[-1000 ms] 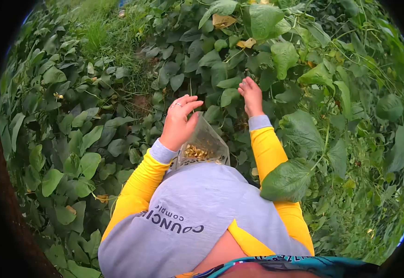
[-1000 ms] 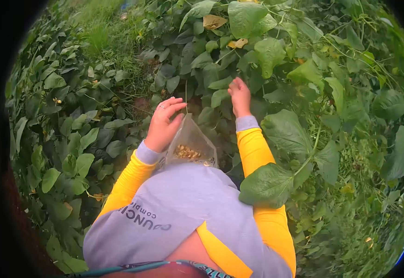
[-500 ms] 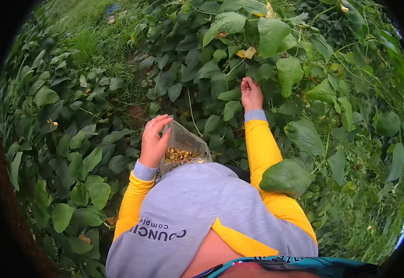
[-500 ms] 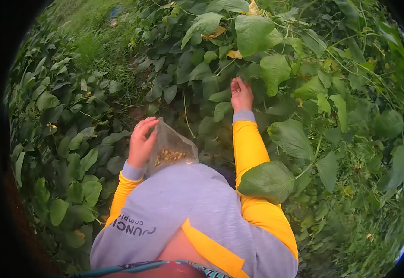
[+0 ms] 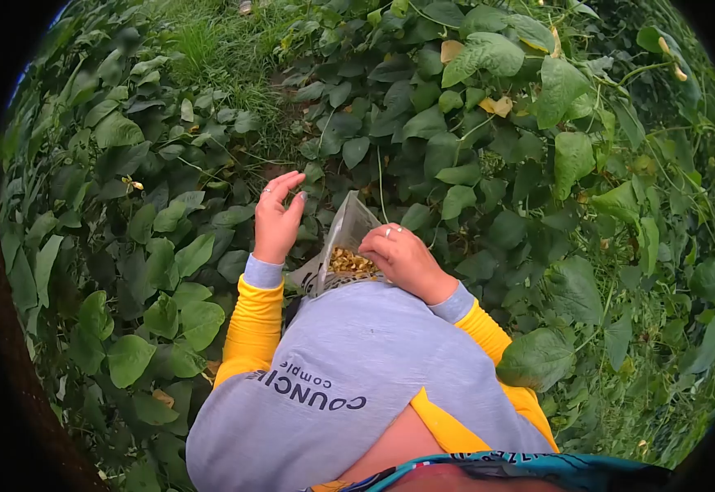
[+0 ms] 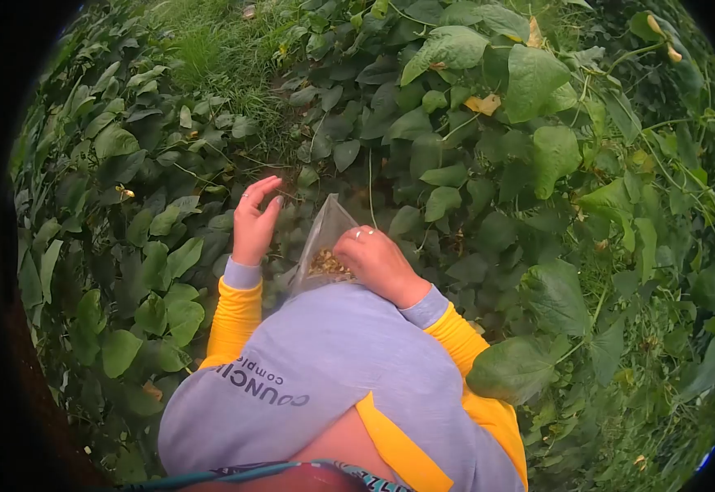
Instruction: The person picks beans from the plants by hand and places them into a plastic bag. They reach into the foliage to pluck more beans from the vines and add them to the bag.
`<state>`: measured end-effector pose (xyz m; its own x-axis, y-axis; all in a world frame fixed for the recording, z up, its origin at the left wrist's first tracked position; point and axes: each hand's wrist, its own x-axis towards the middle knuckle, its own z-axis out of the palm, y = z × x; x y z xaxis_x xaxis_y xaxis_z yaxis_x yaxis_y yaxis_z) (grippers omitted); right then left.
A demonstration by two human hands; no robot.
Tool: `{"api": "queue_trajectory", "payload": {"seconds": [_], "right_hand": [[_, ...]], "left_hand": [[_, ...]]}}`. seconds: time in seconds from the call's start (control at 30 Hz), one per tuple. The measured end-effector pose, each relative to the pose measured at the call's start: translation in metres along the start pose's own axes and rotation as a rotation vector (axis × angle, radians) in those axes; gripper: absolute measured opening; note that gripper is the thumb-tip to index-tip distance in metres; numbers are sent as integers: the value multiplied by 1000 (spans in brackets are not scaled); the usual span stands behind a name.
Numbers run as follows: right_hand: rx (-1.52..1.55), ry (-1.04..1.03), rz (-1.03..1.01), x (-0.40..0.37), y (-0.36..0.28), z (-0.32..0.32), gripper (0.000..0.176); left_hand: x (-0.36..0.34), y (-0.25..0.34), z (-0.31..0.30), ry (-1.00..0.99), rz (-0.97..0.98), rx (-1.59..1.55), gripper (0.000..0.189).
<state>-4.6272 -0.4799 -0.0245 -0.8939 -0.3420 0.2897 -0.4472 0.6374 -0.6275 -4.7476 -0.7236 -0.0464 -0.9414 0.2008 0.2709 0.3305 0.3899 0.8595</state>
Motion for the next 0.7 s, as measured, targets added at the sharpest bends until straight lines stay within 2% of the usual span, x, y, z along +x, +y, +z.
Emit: {"api": "queue_trajectory", "payload": {"seconds": [0.07, 0.2, 0.3, 0.4, 0.47, 0.53, 0.6, 0.67, 0.7], "right_hand": [[-105, -111, -106, -2, -5, 11, 17], [-61, 76, 6, 20, -10, -17, 14], [-59, 153, -11, 34, -19, -70, 11], [-145, 303, -63, 51, -40, -141, 11], [-240, 524, -83, 69, -57, -192, 13], [-276, 754, -203, 90, -49, -242, 19], [-290, 857, -49, 111, -30, -291, 23], [-187, 864, 54, 131, 21, -355, 27], [-353, 913, 75, 141, 47, -383, 25]], "left_hand": [[1, -2, -11, 47, -1, 5, 33], [-5, -17, -21, 54, -20, -11, 33], [-12, -14, -20, 61, -37, -42, 33], [-19, -11, -19, 90, -42, -51, 32], [-23, -10, -21, 88, -53, -40, 32], [-24, -8, -23, 86, -61, -10, 32], [-27, -8, -24, 113, -54, -31, 32], [-30, -7, -28, 134, -54, -47, 32], [-32, -4, -33, 142, -58, -51, 32]]}}
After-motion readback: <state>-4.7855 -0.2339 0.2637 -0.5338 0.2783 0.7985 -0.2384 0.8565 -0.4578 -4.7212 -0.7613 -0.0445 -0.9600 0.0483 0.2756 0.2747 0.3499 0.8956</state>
